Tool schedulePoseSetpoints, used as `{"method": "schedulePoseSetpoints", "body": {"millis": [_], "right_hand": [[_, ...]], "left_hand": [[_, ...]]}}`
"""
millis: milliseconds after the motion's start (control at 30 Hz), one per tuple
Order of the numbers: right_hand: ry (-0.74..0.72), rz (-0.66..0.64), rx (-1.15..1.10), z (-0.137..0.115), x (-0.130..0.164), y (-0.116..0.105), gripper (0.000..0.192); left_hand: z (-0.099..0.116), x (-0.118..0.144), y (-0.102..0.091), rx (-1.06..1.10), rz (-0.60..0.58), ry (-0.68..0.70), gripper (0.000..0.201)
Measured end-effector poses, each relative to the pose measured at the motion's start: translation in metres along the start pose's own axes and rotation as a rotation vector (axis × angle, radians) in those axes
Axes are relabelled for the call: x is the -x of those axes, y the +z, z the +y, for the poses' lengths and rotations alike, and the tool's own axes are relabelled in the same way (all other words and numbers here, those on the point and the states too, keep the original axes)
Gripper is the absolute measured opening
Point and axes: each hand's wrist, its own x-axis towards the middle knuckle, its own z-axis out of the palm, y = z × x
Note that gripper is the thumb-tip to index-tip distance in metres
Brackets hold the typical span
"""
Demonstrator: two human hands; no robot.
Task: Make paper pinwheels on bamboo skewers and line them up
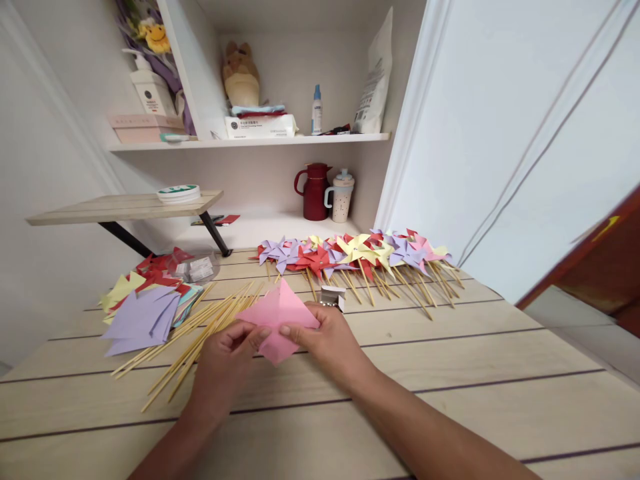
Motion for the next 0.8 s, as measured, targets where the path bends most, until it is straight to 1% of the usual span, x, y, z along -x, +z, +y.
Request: {"method": "schedulePoseSetpoints", "body": {"millis": [100, 200, 267, 333, 400, 467, 533, 700, 733, 800], "right_hand": [[0.002, 0.002, -0.038, 0.0, 0.0, 0.001, 0.032], [0.028, 0.0, -0.098, 0.0, 0.0, 0.001, 0.033], [0.033, 0.013, -0.117, 0.0, 0.0, 0.001, 0.034], [0.027, 0.03, -0.119, 0.0, 0.0, 0.001, 0.035], [0.01, 0.045, -0.105, 0.0, -0.001, 0.001, 0.035], [-0.008, 0.049, -0.077, 0.001, 0.0, 0.002, 0.033], [-0.015, 0.04, -0.057, 0.003, 0.0, 0.003, 0.032], [0.014, 0.013, -0.078, 0.005, 0.0, 0.006, 0.032], [0.017, 0.013, -0.083, 0.006, 0.0, 0.006, 0.032], [0.015, 0.018, -0.094, 0.005, 0.0, 0.007, 0.033]], "left_hand": [[0.0, 0.0, 0.001, 0.03, -0.038, -0.001, 0.035], [0.002, 0.001, 0.003, 0.168, -0.094, -0.047, 0.039], [0.005, 0.002, 0.004, 0.305, -0.155, -0.074, 0.042], [0.008, 0.002, 0.005, 0.406, -0.239, -0.082, 0.04], [0.009, 0.002, 0.005, 0.456, -0.327, -0.108, 0.037], [0.007, 0.002, 0.004, 0.47, -0.386, -0.154, 0.038], [0.003, 0.002, 0.003, 0.453, -0.391, -0.188, 0.038], [-0.005, -0.001, 0.002, 0.425, -0.258, -0.218, 0.034], [-0.005, -0.001, 0.002, 0.438, -0.248, -0.223, 0.033], [-0.005, -0.001, 0.002, 0.462, -0.267, -0.228, 0.031]]}}
